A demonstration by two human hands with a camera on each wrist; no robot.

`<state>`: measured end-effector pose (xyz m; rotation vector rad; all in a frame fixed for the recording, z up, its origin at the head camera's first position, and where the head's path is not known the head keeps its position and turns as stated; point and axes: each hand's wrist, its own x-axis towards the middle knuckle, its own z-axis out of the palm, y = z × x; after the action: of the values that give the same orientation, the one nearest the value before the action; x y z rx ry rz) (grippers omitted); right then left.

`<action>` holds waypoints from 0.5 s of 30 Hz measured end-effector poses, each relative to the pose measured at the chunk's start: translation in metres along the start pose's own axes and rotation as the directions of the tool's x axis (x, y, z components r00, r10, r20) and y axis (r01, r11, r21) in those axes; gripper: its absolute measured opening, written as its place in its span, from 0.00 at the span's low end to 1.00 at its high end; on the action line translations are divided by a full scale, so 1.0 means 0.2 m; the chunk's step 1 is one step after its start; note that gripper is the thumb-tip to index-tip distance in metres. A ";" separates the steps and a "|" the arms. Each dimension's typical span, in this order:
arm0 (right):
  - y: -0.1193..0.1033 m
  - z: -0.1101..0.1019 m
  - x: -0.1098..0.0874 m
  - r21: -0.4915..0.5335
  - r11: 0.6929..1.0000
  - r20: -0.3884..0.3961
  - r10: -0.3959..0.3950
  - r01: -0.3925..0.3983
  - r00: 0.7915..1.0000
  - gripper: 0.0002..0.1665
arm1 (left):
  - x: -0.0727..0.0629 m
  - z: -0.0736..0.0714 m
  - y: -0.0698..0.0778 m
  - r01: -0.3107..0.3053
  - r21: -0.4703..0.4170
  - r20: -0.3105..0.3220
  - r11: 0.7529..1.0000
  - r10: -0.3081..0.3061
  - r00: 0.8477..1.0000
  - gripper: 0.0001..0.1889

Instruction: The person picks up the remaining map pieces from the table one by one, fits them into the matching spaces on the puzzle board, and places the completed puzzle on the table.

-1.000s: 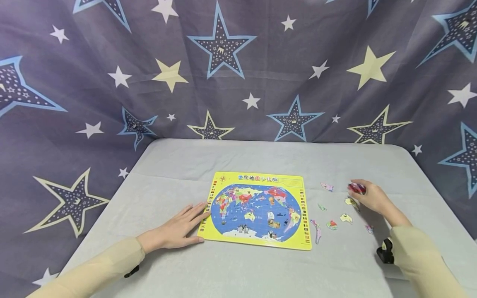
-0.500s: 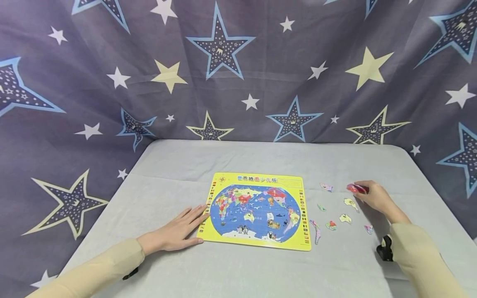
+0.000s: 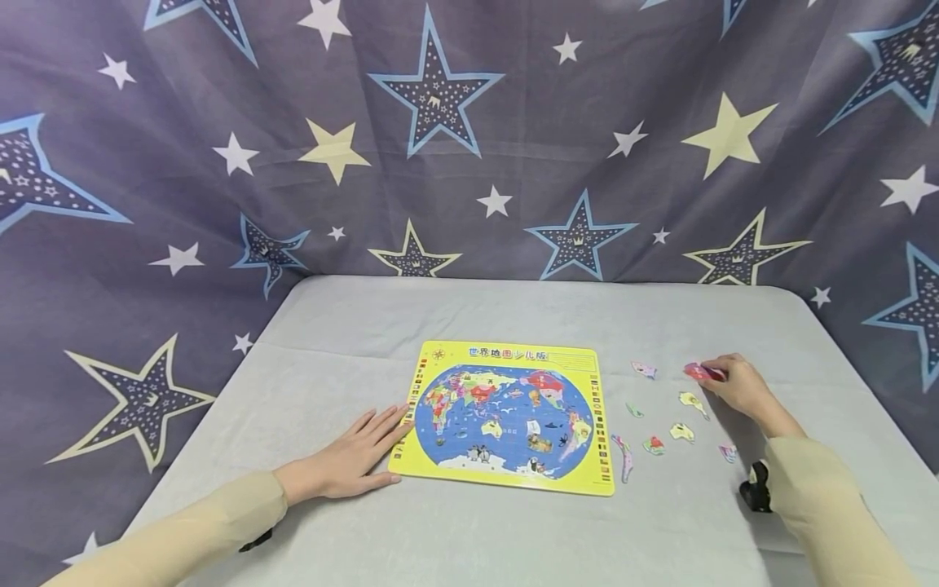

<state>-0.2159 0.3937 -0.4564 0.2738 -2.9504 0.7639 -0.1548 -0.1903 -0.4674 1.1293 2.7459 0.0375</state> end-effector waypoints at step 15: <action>0.01 -0.01 0.01 0.067 0.997 -0.070 0.039 -0.034 0.997 0.14 | 0.00 0.00 0.00 0.001 0.021 -0.008 1.000 -0.001 1.000 0.40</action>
<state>-0.2172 0.3962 -0.4552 0.1937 -2.8749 0.8581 -0.1551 -0.1902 -0.4684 1.1356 2.7601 0.0137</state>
